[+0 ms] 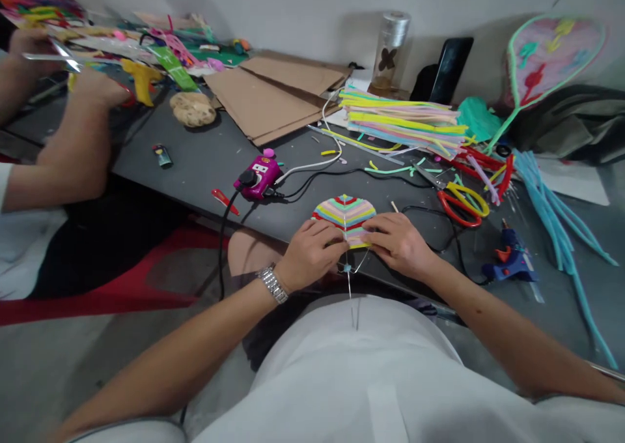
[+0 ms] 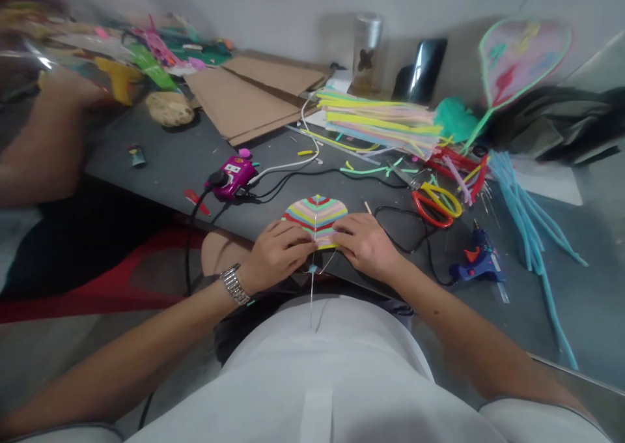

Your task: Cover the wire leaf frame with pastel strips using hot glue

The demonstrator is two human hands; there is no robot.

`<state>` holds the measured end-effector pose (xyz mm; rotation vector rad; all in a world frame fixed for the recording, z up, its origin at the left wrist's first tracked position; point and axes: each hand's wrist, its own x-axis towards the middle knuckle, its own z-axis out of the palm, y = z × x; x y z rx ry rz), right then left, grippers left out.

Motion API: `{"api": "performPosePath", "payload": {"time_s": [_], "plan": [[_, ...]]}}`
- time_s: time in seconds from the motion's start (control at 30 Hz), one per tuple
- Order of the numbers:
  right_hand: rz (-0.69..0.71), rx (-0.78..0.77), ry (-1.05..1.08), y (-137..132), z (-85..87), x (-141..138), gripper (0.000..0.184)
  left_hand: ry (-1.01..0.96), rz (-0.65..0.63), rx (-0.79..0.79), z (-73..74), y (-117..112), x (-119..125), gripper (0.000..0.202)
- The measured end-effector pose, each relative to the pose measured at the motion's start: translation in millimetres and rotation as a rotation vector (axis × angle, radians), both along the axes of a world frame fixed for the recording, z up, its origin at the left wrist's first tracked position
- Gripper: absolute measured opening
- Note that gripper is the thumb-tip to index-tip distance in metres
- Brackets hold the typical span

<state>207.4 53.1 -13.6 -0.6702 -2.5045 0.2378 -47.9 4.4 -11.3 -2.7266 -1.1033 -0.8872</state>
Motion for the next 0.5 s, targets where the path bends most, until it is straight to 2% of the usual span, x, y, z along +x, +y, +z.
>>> {"api": "performPosePath", "payload": {"time_s": [0.1,0.2,0.27,0.37,0.5], "plan": [[-0.027,-0.031,-0.077,-4,5.8,-2,0.018,0.007,-0.024,-0.119,1.7,-1,-5,0.014],[-0.04,-0.042,-0.144,-8,14.4,-5,0.02,0.013,-0.047,-0.193,8.2,-5,-18,0.04],[-0.043,-0.04,-0.175,-11,17.4,-7,0.022,-0.01,-0.023,-0.226,12.4,-11,-28,0.049],[-0.059,-0.023,-0.196,-15,17.9,-8,0.021,-0.092,0.047,-0.248,15.1,-19,-40,0.046],[-0.098,-0.003,-0.199,-15,17.7,-11,0.017,-0.145,0.124,-0.273,10.9,-21,-46,0.028]]}}
